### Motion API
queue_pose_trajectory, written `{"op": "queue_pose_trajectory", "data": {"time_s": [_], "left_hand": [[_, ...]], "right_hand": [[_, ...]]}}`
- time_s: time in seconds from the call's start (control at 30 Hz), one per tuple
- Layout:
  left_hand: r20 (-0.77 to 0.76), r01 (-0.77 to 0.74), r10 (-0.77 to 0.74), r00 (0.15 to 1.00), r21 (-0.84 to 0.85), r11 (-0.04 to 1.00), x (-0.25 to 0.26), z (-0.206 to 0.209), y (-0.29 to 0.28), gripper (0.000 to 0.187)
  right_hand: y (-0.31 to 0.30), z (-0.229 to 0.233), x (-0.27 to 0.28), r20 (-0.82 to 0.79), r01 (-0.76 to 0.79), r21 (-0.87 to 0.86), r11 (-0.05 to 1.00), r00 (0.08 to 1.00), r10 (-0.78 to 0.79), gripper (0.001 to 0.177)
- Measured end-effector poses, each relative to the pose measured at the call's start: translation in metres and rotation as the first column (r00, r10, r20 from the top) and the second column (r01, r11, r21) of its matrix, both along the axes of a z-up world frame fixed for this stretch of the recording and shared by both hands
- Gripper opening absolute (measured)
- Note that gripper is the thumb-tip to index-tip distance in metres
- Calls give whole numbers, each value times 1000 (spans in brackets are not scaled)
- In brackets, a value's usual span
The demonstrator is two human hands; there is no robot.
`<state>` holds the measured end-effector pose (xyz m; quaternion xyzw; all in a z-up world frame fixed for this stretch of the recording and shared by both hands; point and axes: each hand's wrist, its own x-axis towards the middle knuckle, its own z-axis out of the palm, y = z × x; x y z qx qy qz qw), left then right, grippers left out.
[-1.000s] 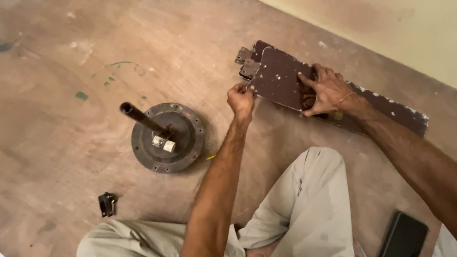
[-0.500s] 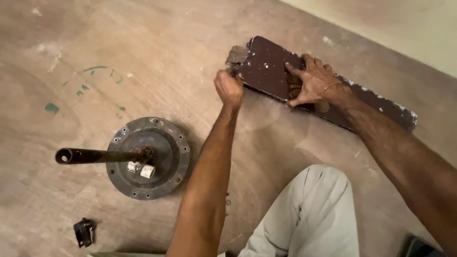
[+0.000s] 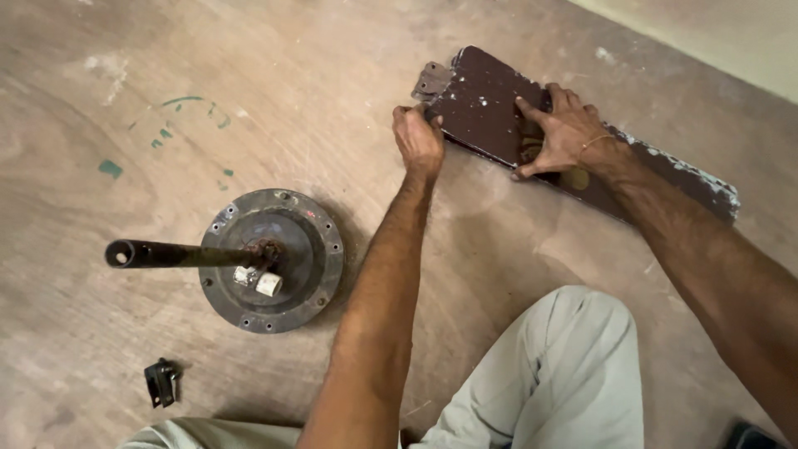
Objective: The person assembles a ceiling fan by attaching blades to the central motor housing using a screwdriver. They secure each blade with screws and washers, then remove the central rod and attach a decorative cap to the motor housing.
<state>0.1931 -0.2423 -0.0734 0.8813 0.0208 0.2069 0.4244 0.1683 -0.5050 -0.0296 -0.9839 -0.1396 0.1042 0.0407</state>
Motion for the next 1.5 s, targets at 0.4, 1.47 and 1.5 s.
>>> {"op": "queue_pose_trajectory", "data": {"time_s": [0.4, 1.47, 1.5], "left_hand": [[62, 132, -137, 989, 67, 989, -16, -15, 5, 27], [236, 6, 39, 971, -184, 983, -230, 150, 251, 27], [159, -2, 35, 987, -205, 979, -227, 152, 257, 30]], "right_hand": [[21, 19, -19, -135, 127, -56, 990, 982, -134, 137], [348, 77, -157, 81, -145, 862, 486, 985, 150, 49], [344, 74, -157, 37, -81, 859, 506, 995, 96, 42]]}}
